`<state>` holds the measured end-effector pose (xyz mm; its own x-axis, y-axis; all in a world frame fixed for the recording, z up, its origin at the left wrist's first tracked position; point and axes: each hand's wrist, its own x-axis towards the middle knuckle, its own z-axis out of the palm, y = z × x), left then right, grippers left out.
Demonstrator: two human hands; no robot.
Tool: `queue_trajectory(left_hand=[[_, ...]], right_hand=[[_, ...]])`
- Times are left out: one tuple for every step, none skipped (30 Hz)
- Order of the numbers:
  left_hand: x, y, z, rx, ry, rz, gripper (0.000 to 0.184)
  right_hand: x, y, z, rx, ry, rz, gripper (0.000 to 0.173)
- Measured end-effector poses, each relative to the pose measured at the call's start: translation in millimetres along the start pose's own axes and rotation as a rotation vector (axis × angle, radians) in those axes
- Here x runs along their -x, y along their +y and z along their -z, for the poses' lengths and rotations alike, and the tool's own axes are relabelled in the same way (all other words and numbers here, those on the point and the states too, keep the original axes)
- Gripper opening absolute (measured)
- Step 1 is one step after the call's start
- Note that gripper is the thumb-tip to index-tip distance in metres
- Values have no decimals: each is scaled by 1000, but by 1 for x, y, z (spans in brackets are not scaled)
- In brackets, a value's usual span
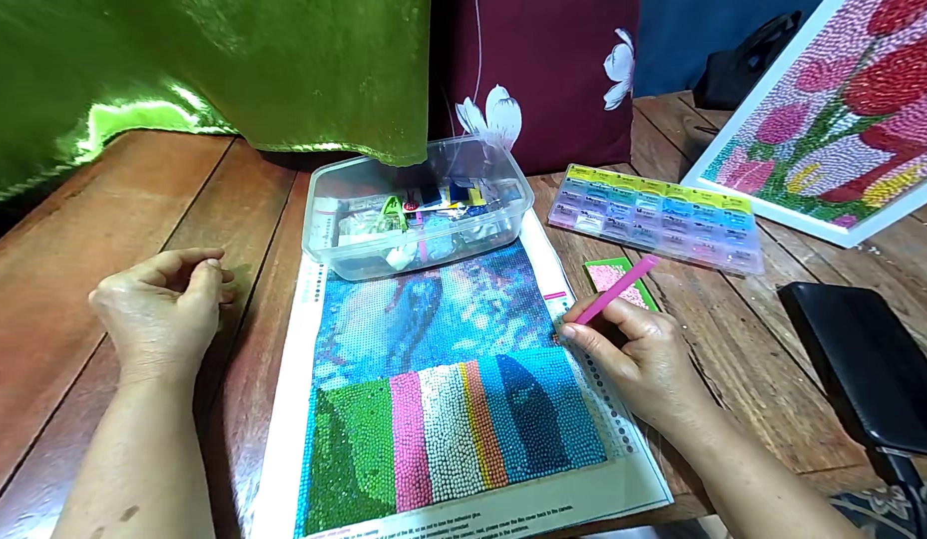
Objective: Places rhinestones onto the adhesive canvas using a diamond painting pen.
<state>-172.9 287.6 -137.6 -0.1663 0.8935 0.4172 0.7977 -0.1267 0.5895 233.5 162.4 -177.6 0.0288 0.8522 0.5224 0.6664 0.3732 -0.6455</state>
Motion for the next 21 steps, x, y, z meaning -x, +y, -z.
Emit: queue_trajectory(left_hand=[[0,-1,0,1,0,-1,31],[0,-1,0,2,0,-2,31],[0,-2,0,4,1,-2,31],[0,-2,0,4,3,-1,31],[0,-1,-1,3,5,0,31],[0,-1,-1,4,7,-1,31],[0,-1,-1,5,7,-5,30],[0,-1,0,5,5,-6,31],[0,-1,0,4,3,-6,31],[0,0,0,1,3,-6,31],[0,0,0,0,3,-8,31],[0,-1,0,2,1,-12,32],[0,-1,0,1,1,-14,32],[0,-1,0,-2,1,-14,32],[0,-1,0,0,2,-12,32],[0,-1,0,3,6,-13,31],[0,-2,-1,6,7,-15,31],[0,-1,-1,10,6,-16,31],[0,-1,-1,14,6,-18,31],[0,-1,-1,15,8,-19,31],[0,-1,-2,11,18,-23,32]], right_hand=[[0,0,0,0,-2,-1,12],[0,0,0,1,-4,0,12],[0,0,0,4,-7,0,11],[0,-1,1,7,-8,1,11],[-1,-1,1,7,-8,1,11],[0,-1,1,3,-6,2,11],[0,-1,0,-1,-2,2,11],[0,-1,0,-7,7,1,11],[0,0,0,-16,24,3,12],[0,0,0,-24,44,11,12],[0,0,1,-34,57,16,13],[0,0,1,-41,60,16,13],[0,0,0,-43,61,14,13],[0,0,0,-45,61,14,13],[0,-1,-1,-44,59,17,13],[0,0,-1,-43,56,23,13],[0,0,-1,-43,49,30,12],[0,1,-1,-42,44,35,12],[0,1,-1,-35,40,38,12],[0,2,-1,-28,37,37,12],[0,1,-1,-24,32,33,13]])
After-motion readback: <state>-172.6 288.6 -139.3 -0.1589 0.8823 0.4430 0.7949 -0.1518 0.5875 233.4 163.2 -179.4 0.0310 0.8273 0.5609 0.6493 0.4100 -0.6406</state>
